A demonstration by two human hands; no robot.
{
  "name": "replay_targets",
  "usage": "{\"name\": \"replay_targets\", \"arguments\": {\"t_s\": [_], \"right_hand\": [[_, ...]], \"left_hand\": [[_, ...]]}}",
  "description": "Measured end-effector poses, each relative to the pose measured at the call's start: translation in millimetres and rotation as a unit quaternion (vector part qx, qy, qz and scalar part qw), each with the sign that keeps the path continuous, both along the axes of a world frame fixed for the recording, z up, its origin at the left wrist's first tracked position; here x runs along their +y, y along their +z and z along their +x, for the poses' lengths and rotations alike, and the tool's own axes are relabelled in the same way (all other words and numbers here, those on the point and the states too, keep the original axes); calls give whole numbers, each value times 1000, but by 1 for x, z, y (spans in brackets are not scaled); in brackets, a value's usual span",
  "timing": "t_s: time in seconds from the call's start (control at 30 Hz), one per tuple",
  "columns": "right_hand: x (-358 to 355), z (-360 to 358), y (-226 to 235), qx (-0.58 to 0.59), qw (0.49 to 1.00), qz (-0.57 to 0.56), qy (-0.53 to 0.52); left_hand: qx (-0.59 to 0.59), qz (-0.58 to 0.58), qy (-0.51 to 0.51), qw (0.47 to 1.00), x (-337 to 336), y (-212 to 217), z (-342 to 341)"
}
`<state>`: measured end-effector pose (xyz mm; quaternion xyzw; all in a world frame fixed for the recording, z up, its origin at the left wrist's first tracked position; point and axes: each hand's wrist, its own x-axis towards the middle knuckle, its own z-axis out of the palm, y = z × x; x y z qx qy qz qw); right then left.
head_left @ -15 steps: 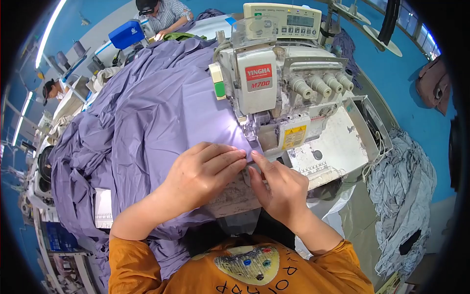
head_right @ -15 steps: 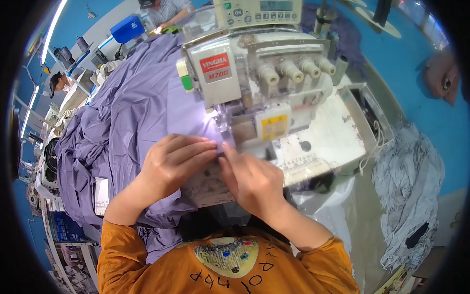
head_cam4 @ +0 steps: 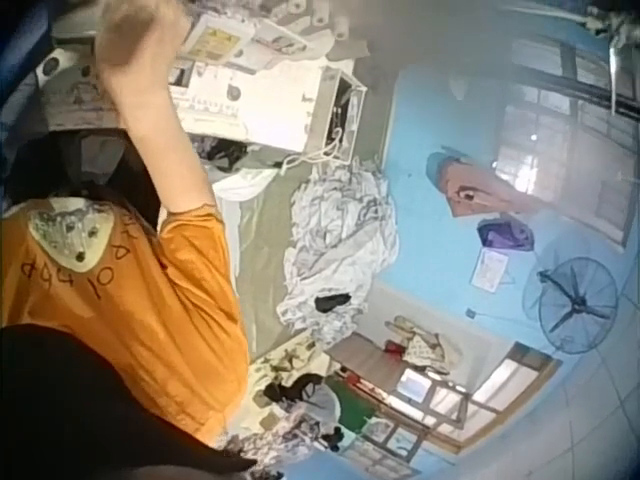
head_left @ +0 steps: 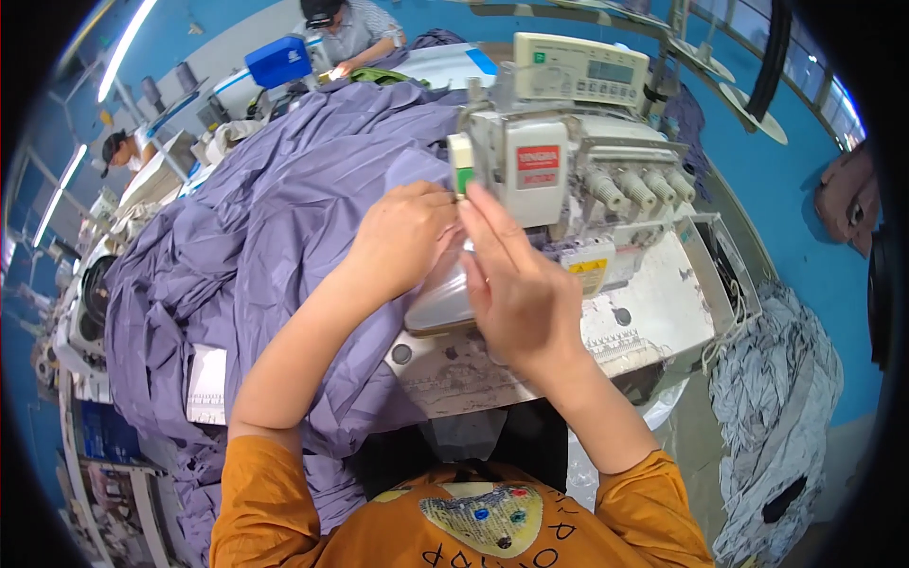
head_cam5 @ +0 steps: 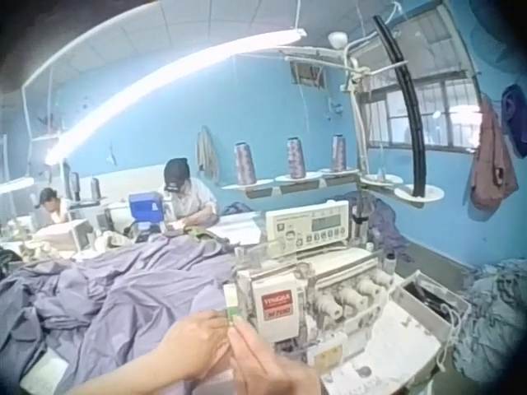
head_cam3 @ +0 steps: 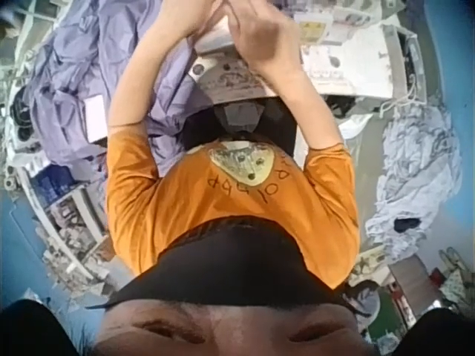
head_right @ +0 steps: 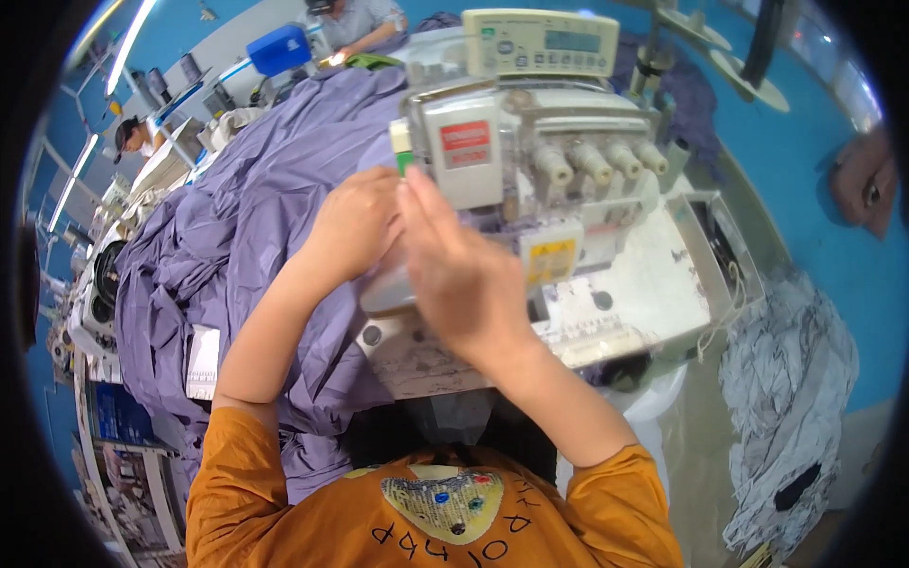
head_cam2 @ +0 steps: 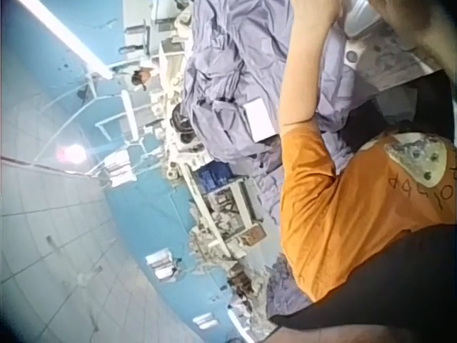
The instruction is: Operating an industrial sewing machine to join pieces of purple fabric.
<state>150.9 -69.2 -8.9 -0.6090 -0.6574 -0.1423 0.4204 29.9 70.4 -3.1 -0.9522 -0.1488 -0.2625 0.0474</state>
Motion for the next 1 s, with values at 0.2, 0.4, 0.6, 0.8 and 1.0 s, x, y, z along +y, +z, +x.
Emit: {"name": "replay_targets", "arguments": {"t_s": [0.2,0.4,0.6,0.8,1.0], "right_hand": [[-11,-14,-11,10,994,66,81],[-57,-34,-63,61,969,-89,223],[-32,-78,-57,11,935,-230,270],[-6,-115,-60,-96,890,-344,282],[-45,-152,-25,274,488,-525,641]], "left_hand": [[-94,-82,-3,992,-7,-20,-41],[-148,30,317,936,-18,-50,-123],[-164,-338,243,894,-40,-104,-202],[-127,-279,16,952,-142,-78,-203],[-369,-338,196,843,-211,-195,-245]]}}
